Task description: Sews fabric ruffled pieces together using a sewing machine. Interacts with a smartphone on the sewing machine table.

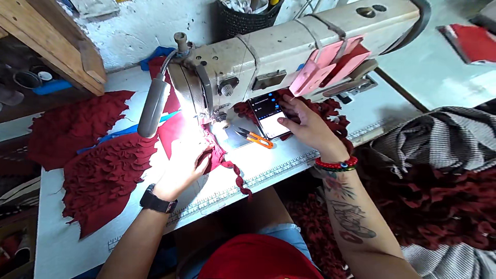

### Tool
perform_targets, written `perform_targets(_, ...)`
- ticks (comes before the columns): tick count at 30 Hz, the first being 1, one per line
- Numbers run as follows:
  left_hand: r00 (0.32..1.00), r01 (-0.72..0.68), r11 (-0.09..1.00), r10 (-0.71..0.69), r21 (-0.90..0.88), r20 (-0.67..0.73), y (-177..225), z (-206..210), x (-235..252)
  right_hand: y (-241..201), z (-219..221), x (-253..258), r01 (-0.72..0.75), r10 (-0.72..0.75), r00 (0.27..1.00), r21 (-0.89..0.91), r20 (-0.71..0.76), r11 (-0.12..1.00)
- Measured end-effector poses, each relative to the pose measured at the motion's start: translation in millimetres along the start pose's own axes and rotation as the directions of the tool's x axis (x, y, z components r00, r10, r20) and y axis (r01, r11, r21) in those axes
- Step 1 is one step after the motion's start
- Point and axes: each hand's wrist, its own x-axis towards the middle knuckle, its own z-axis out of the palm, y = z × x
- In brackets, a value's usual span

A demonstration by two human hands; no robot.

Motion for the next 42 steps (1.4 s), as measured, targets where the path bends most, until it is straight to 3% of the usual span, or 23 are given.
perform_targets(6,1.0,0.005,1.0,-0.005,0.001,0.011,-1,0,0,-7,13,-2,0.179,-0.241,0.958,-0.329,-0.158,0.927)
perform_targets(8,1.0,-0.003,1.0,0.003,0.002,0.009,-1,-1,1,-12,21,3,0.268,-0.355,0.922,-0.407,-0.154,0.873)
perform_targets(11,1.0,-0.009,1.0,0.009,0.005,0.004,-1,-1,1,-23,31,12,0.347,-0.409,0.91,-0.423,-0.062,0.837)
perform_targets(20,1.0,-0.01,1.0,0.01,0.013,-0.012,-1,1,1,-36,43,53,0.35,-0.376,0.926,-0.467,0.04,0.812)
perform_targets(24,1.0,-0.004,1.0,0.004,0.007,0.005,-1,0,0,-30,34,65,0.323,-0.326,0.944,-0.38,0.059,0.867)
perform_targets(27,1.0,-0.018,1.0,0.018,0.003,-0.003,-2,0,0,-30,11,43,0.247,-0.267,0.963,-0.278,-0.035,0.928)
perform_targets(29,1.0,-0.025,1.0,0.025,0.006,-0.005,-2,0,0,-26,-1,32,0.279,-0.3,0.953,-0.253,-0.049,0.926)
perform_targets(36,1.0,-0.027,1.0,0.027,-0.003,-0.012,-3,1,1,-2,-20,4,0.337,-0.364,0.931,-0.311,-0.031,0.888)
perform_targets(42,1.0,-0.019,1.0,0.02,0.002,-0.021,-3,2,1,-8,-21,-4,0.287,-0.325,0.944,-0.326,-0.066,0.901)
